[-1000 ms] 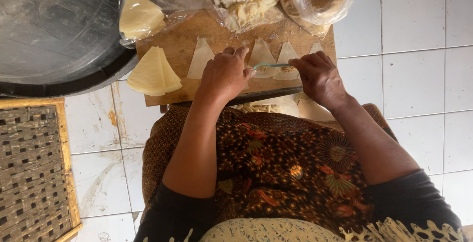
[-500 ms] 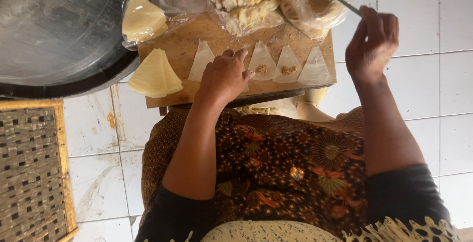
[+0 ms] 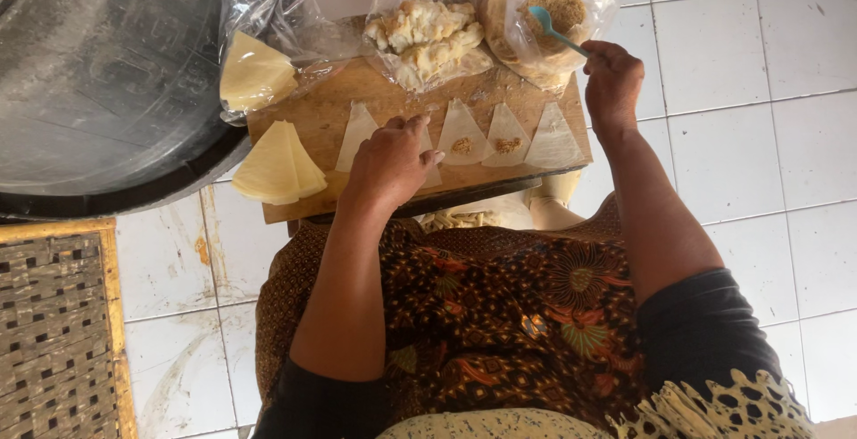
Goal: The person folds dough wrappers into triangles and fills them with a granular mixture using a spoon on a wooden board.
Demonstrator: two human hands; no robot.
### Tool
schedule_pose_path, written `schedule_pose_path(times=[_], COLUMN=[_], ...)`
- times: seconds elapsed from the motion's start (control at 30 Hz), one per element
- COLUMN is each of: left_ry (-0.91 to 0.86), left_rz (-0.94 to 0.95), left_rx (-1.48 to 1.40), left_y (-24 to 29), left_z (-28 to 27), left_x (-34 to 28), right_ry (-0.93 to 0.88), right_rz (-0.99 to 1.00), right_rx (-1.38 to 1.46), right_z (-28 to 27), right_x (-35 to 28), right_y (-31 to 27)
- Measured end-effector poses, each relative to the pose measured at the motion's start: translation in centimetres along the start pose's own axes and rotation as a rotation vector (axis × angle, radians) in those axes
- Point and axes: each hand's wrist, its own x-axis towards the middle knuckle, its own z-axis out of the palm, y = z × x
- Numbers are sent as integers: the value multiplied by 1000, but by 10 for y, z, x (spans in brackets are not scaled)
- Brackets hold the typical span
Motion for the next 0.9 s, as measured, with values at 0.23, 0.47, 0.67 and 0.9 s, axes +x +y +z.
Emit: schedule_pose_path(times=[0.23, 0.47, 0.67, 0.9], left_ry=[4, -20, -16, 10], left_rz=[19, -7, -2, 6], left_rx=[29, 15, 35, 39], left_y=[6, 9, 9, 6], left_z=[0, -1, 3, 7], left_x=[2, 4, 5, 8], right_ry=[-44, -89, -287, -367], right_rz=[239, 168, 391, 414], right_rx=[464, 454, 250, -99], right_z=[-24, -72, -103, -118], right_x=[-12, -48, -74, -86], right_y=[-29, -38, 5, 25])
